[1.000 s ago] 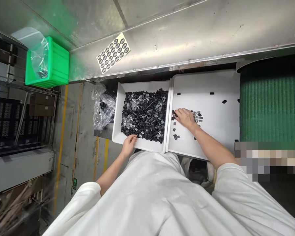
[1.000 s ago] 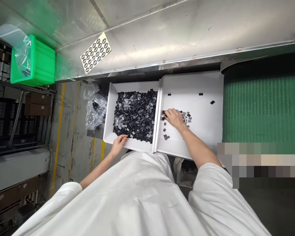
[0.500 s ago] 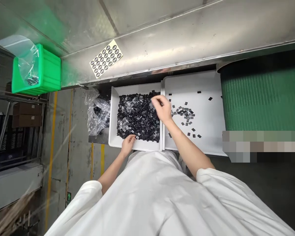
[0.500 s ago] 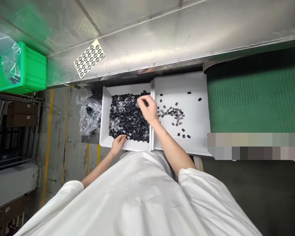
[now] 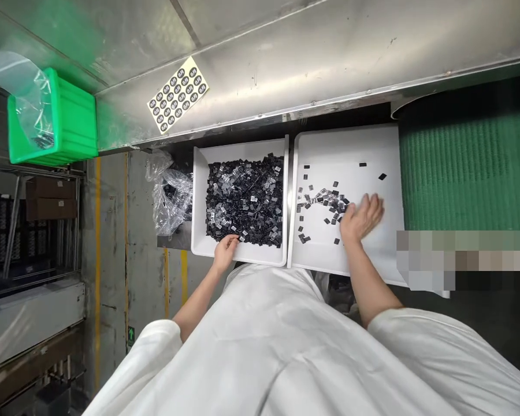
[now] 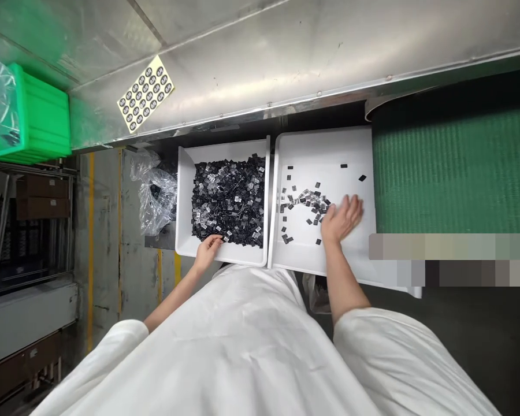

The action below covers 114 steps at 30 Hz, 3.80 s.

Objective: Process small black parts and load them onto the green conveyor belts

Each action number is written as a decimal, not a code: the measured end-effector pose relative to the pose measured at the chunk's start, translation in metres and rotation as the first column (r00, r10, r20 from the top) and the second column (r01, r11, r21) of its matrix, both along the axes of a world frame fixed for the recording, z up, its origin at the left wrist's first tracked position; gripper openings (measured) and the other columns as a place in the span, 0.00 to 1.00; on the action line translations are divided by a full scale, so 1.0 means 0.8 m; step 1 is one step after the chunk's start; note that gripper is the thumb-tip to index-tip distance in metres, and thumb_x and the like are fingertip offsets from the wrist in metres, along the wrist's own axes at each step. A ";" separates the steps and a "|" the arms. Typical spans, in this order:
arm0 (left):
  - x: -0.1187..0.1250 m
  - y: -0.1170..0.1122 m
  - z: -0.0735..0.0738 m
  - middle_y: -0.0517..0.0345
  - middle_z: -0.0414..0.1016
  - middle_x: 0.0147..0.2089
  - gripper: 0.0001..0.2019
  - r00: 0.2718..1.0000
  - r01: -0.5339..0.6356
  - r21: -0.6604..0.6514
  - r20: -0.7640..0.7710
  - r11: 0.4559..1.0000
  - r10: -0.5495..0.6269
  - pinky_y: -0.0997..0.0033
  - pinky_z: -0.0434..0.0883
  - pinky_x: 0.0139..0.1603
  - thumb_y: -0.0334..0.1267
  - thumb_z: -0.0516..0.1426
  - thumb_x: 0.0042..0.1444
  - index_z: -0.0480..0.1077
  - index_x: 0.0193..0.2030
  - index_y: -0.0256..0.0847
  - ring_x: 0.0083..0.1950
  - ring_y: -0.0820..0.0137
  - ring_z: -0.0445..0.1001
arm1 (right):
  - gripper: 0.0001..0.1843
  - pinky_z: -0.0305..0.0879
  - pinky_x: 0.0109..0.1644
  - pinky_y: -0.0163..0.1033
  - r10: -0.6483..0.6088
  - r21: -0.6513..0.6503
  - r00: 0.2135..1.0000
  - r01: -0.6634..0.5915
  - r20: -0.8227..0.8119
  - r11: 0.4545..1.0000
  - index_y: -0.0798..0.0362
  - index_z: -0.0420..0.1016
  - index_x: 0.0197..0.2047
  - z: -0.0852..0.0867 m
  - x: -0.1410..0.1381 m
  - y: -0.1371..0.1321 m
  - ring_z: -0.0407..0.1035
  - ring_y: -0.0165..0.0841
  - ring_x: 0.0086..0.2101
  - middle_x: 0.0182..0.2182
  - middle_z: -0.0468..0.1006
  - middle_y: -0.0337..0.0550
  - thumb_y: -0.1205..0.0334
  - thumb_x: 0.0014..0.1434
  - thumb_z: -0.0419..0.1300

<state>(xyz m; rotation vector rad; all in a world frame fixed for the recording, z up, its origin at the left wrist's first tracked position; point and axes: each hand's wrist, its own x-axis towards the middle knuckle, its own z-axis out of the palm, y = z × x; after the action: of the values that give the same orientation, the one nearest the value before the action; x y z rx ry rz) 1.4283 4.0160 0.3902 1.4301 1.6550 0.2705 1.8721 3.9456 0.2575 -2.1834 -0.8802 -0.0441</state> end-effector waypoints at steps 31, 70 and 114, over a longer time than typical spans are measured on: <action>0.192 -0.010 0.024 0.34 0.68 0.68 0.30 0.189 0.925 0.378 -0.347 0.048 -0.919 0.43 0.52 0.78 0.53 0.58 0.67 0.70 0.67 0.35 0.74 0.48 0.61 | 0.46 0.42 0.79 0.62 0.893 -0.116 0.435 -0.887 0.117 0.447 0.57 0.48 0.80 0.032 -0.049 0.084 0.44 0.52 0.74 0.76 0.48 0.56 0.43 0.70 0.60; 0.228 -0.016 -0.009 0.42 0.79 0.41 0.20 -0.022 0.976 0.169 -0.551 -0.137 -0.834 0.45 0.59 0.72 0.51 0.56 0.68 0.78 0.45 0.34 0.52 0.53 0.75 | 0.17 0.55 0.40 0.43 0.774 -0.179 0.630 -0.770 -0.066 0.612 0.55 0.78 0.37 0.029 -0.054 0.175 0.67 0.43 0.38 0.35 0.77 0.52 0.58 0.74 0.53; 0.064 0.118 -0.032 0.38 0.61 0.73 0.41 0.864 0.504 0.355 -0.197 0.787 -0.464 0.47 0.66 0.71 0.48 0.63 0.62 0.55 0.77 0.39 0.72 0.49 0.65 | 0.24 0.60 0.68 0.66 0.708 -0.128 0.697 -0.717 -0.117 0.685 0.52 0.75 0.64 0.121 -0.259 0.207 0.55 0.56 0.68 0.74 0.55 0.54 0.52 0.68 0.57</action>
<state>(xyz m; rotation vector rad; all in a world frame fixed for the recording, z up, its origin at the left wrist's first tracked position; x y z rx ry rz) 1.4799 4.1101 0.3646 2.1578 1.2826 0.2483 1.6646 4.1111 0.3540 -1.8163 -1.6991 0.4942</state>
